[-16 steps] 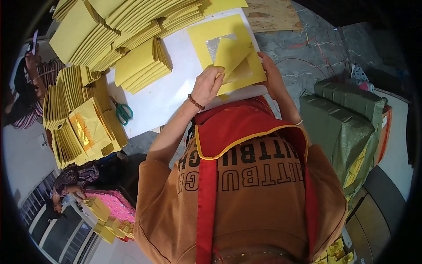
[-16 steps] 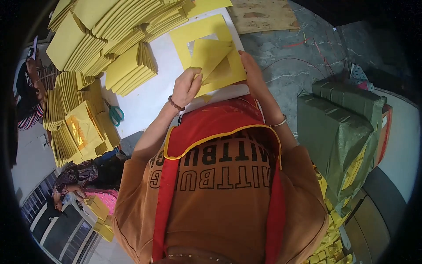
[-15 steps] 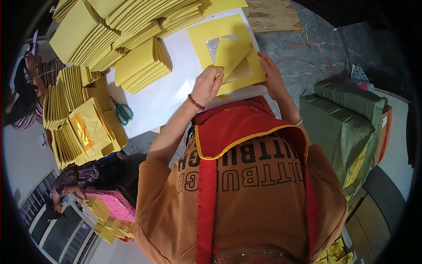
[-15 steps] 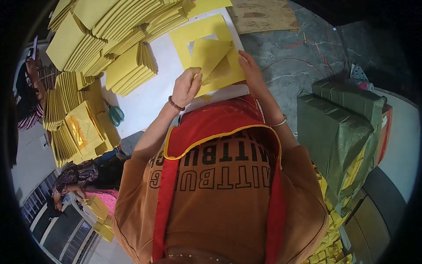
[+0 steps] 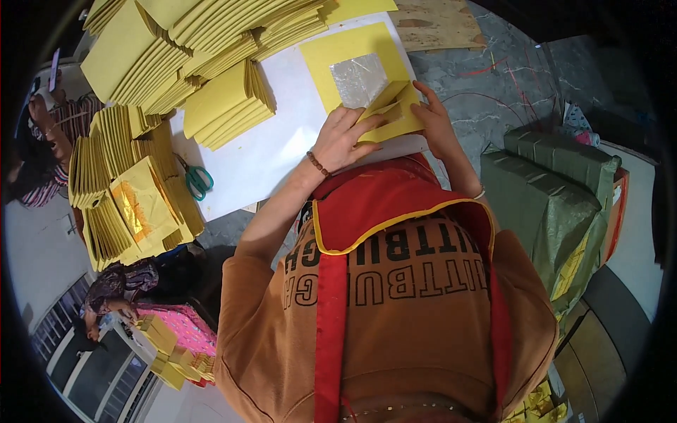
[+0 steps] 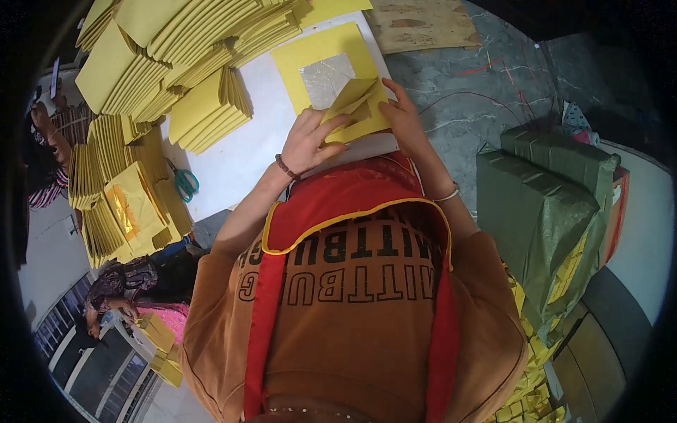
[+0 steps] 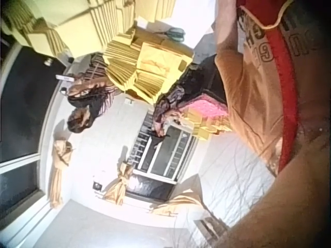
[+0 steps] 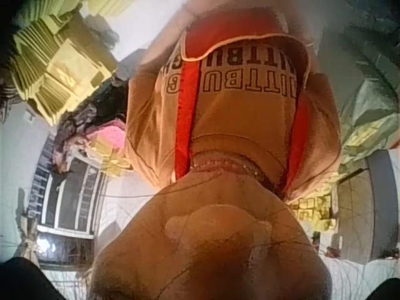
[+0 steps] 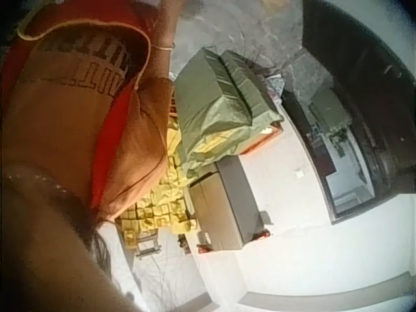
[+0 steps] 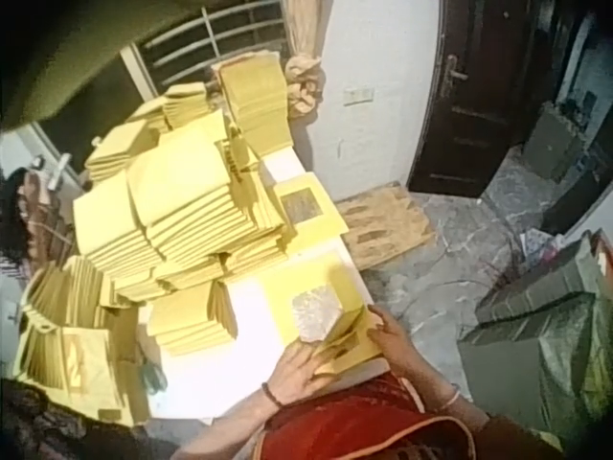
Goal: Folding yellow paper sheets with silver foil centers into bundles.
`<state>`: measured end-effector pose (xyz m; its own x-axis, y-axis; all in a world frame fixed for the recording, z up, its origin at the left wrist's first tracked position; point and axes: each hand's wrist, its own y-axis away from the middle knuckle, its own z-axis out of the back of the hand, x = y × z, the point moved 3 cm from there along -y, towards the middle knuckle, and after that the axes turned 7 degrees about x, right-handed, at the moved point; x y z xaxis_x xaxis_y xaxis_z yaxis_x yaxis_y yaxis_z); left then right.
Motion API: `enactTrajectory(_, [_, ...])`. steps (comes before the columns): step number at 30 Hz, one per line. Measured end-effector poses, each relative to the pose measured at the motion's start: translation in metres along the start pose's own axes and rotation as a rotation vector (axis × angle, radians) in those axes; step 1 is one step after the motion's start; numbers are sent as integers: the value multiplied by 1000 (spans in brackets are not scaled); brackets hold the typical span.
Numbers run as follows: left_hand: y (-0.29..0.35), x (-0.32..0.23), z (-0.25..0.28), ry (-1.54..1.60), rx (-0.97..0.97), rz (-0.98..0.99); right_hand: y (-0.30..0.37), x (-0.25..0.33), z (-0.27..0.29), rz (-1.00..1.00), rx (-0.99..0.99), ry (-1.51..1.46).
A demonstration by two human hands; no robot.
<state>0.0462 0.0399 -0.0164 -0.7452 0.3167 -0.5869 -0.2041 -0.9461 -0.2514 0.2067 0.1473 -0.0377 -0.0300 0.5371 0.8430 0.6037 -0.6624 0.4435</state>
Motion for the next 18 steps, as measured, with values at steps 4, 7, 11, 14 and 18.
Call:
enactTrajectory(4, [0,2,1,50,34,35,0,1,1,2,-1,7])
enactTrajectory(7, [3,9,-1,117,-9,68,1,4,1,-19,-14,-12])
enactTrajectory(11, [3,12,0,196,-37,108,2,7,1,-58,3,-4])
enactTrajectory(14, [4,14,0,242,-101,78,2,5,2,-65,38,10])
enactTrajectory(18, [8,12,3,293,-76,292,2,5,2,-77,27,32])
